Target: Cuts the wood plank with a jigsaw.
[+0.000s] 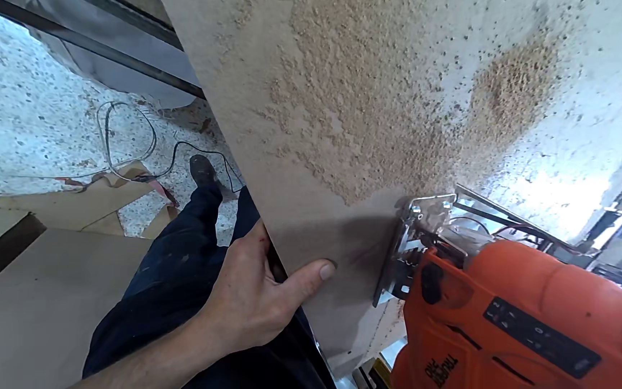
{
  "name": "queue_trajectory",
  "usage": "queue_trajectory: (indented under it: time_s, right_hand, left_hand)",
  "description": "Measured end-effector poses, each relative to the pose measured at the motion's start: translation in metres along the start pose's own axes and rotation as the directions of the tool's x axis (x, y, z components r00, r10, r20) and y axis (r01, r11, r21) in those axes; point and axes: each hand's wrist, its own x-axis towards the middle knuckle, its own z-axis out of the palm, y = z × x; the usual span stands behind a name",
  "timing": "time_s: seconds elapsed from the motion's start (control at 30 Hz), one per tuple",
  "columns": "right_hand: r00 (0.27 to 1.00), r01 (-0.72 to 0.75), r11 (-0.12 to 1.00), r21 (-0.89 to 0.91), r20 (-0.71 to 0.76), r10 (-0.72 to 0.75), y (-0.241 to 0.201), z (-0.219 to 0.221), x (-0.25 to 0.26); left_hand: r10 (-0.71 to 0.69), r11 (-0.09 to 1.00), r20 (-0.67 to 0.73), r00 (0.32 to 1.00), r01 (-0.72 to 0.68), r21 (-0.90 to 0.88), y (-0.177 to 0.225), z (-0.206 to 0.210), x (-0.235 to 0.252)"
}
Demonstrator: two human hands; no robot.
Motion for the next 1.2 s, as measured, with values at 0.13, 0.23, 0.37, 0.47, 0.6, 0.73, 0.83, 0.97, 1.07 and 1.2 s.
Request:
queue_trajectory:
  time_s: [0.13,0.23,0.37,0.47,0.6,0.73,0.83,0.97,1.07,1.2]
  right_hand:
    - [1.0,-0.003,1.0,-0.004,0.001,0.003,-0.003,0.002,0.002]
    - [1.0,-0.01,1.0,0.005,-0.003,0.01,-0.004,0.003,0.003]
    - [1.0,-0.001,1.0,0.002,-0.015,0.001,-0.005,0.005,0.004]
    - [1.0,0.007,1.0,0.003,-0.017,-0.007,-0.005,0.005,0.004]
    - [1.0,-0.004,1.0,0.012,-0.016,0.004,-0.006,0.005,0.005]
    - [1.0,0.003,1.0,-0.004,-0.023,-0.003,-0.008,0.008,0.007]
    - [0.999,0.001,1.0,0.0,-0.033,-0.001,-0.01,0.009,0.009]
    - [1.0,0.0,1.0,0.014,-0.027,0.0,-0.009,0.007,0.01]
    - [0.999,0.004,1.0,0.001,-0.032,-0.004,-0.009,0.007,0.011]
    - [1.0,0.004,1.0,0.003,-0.006,-0.004,-0.011,0.005,0.013]
  left_hand:
    - [0.015,1.0,0.008,1.0,-0.015,-0.012,-0.001,-0.001,0.0]
    - [0.008,1.0,0.003,1.0,-0.008,-0.005,0.0,0.0,0.0]
    - [0.001,1.0,0.001,1.0,-0.001,-0.015,-0.001,0.0,0.001]
    - [0.004,1.0,-0.001,1.0,-0.004,0.008,-0.003,-0.001,0.001]
    - [-0.002,0.999,-0.003,1.0,0.003,0.037,-0.004,-0.001,0.001]
    - [0.008,0.999,-0.009,1.0,-0.007,0.043,-0.005,-0.001,0.001]
    - [0.004,1.0,-0.006,1.0,-0.003,0.026,-0.006,0.0,0.002]
    - [0.008,1.0,-0.008,1.0,-0.007,0.028,-0.008,0.0,0.002]
    - [0.004,1.0,-0.001,1.0,-0.004,0.02,-0.009,-0.001,0.003]
    - [0.0,1.0,-0.001,1.0,0.0,0.018,-0.009,-0.001,0.003]
